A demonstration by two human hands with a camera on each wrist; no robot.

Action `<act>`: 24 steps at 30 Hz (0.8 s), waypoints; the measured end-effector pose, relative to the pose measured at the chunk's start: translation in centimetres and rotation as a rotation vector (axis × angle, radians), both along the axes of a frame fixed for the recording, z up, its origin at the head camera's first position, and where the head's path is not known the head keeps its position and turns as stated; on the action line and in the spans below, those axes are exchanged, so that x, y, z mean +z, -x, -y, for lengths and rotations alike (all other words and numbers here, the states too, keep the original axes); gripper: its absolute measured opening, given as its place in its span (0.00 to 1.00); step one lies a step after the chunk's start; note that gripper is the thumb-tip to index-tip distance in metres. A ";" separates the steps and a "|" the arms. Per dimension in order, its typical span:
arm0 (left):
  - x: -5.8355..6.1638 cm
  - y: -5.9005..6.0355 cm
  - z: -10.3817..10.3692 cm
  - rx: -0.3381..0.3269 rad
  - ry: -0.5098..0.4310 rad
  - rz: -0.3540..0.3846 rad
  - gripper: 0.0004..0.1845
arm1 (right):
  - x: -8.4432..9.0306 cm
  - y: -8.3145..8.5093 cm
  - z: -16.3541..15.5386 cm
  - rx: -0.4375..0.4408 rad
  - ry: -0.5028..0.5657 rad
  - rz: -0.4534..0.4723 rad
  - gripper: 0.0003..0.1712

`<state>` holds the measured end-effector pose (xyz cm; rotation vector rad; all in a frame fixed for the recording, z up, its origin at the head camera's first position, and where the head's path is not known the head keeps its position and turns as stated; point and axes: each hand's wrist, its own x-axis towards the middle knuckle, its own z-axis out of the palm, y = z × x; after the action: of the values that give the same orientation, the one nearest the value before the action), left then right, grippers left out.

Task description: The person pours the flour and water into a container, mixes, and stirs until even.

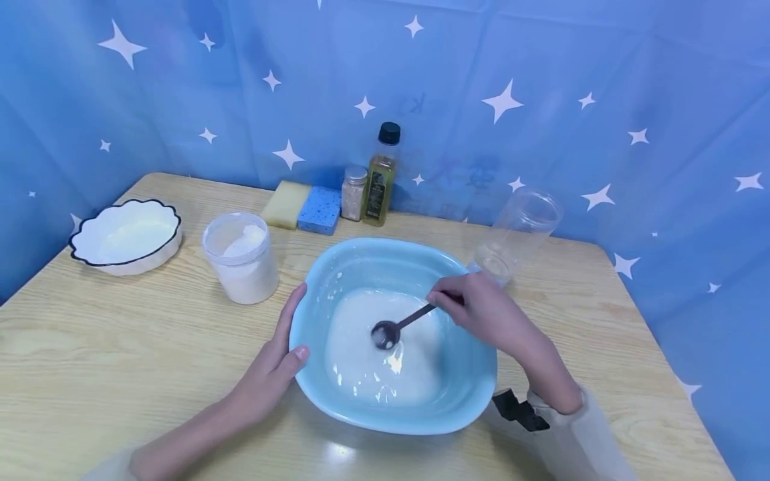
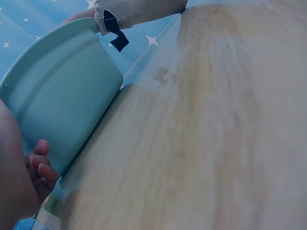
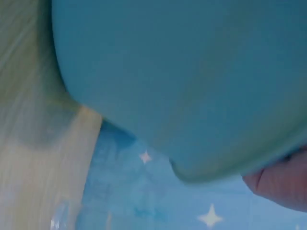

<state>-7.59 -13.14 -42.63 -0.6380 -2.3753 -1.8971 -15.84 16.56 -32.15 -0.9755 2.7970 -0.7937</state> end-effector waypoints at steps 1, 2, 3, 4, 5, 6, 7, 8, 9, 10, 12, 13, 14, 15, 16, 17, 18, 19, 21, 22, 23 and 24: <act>0.0 0.0 0.0 0.000 -0.001 0.006 0.38 | 0.1 0.1 -0.3 -0.022 -0.013 -0.009 0.08; 0.0 0.0 0.0 0.001 -0.001 0.015 0.38 | 0.3 0.2 -0.7 -0.033 -0.027 -0.011 0.08; 0.0 0.0 0.0 0.001 -0.002 0.022 0.38 | 0.5 0.2 -1.1 -0.039 -0.041 -0.002 0.08; 0.0 0.0 0.0 0.001 -0.005 0.029 0.38 | 0.8 0.2 -1.6 -0.039 -0.051 0.018 0.07; 0.0 0.0 0.0 -0.001 -0.013 0.039 0.37 | 1.1 0.2 -2.0 -0.032 -0.060 0.044 0.08; 0.0 0.0 0.0 -0.001 -0.020 0.047 0.37 | 1.4 0.1 -2.4 -0.018 -0.064 0.080 0.08; 0.0 0.0 0.0 -0.001 -0.029 0.056 0.37 | 1.7 0.0 -2.8 0.005 -0.063 0.120 0.08; 0.0 0.0 0.1 -0.002 -0.033 0.061 0.37 | 1.9 -0.1 -3.0 0.033 -0.062 0.160 0.08; 0.0 0.0 0.1 -0.007 -0.035 0.061 0.37 | 2.0 -0.1 -3.1 0.066 -0.062 0.195 0.09; 0.0 0.0 0.2 -0.012 -0.036 0.059 0.37 | 2.0 -0.2 -3.1 0.100 -0.054 0.228 0.09; 0.0 0.0 0.2 -0.016 -0.027 0.048 0.37 | 1.8 -0.2 -2.6 0.173 -0.031 0.268 0.10; 0.0 0.0 0.2 -0.016 -0.023 0.042 0.37 | 1.6 -0.2 -2.3 0.200 -0.019 0.276 0.10; 0.1 0.0 0.2 -0.014 -0.017 0.034 0.37 | 1.3 -0.2 -1.8 0.217 -0.009 0.275 0.10; 0.1 0.0 0.2 -0.011 -0.012 0.027 0.37 | 1.1 -0.2 -1.3 0.225 0.001 0.272 0.10; 0.1 0.0 0.1 -0.006 -0.009 0.024 0.37 | 0.9 -0.2 -0.8 0.226 0.015 0.268 0.10; 0.1 0.0 0.1 0.000 -0.007 0.021 0.37 | 0.7 -0.3 -0.4 0.222 0.026 0.263 0.10; 0.1 0.0 0.1 0.003 -0.006 0.020 0.37 | 0.5 -0.4 -0.1 0.211 0.034 0.253 0.10; 0.1 0.0 0.1 0.005 -0.007 0.021 0.37 | 0.4 -0.4 0.2 0.198 0.040 0.239 0.10; 0.0 0.0 0.0 0.004 -0.006 0.021 0.37 | 0.0 -0.6 0.7 0.176 0.055 0.199 0.10; 0.0 0.0 0.0 0.007 -0.004 0.022 0.37 | -0.2 -0.7 0.9 0.160 0.061 0.173 0.10; 0.0 0.0 0.0 0.007 0.000 0.019 0.37 | -0.4 -0.7 1.1 0.142 0.064 0.144 0.09; 0.0 0.1 0.0 0.005 0.004 0.019 0.37 | -0.6 -0.8 1.2 0.122 0.066 0.114 0.09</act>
<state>-7.66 -13.14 -42.63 -0.6164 -2.3902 -1.9050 -15.07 15.31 -32.70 -1.0643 2.6030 -0.9001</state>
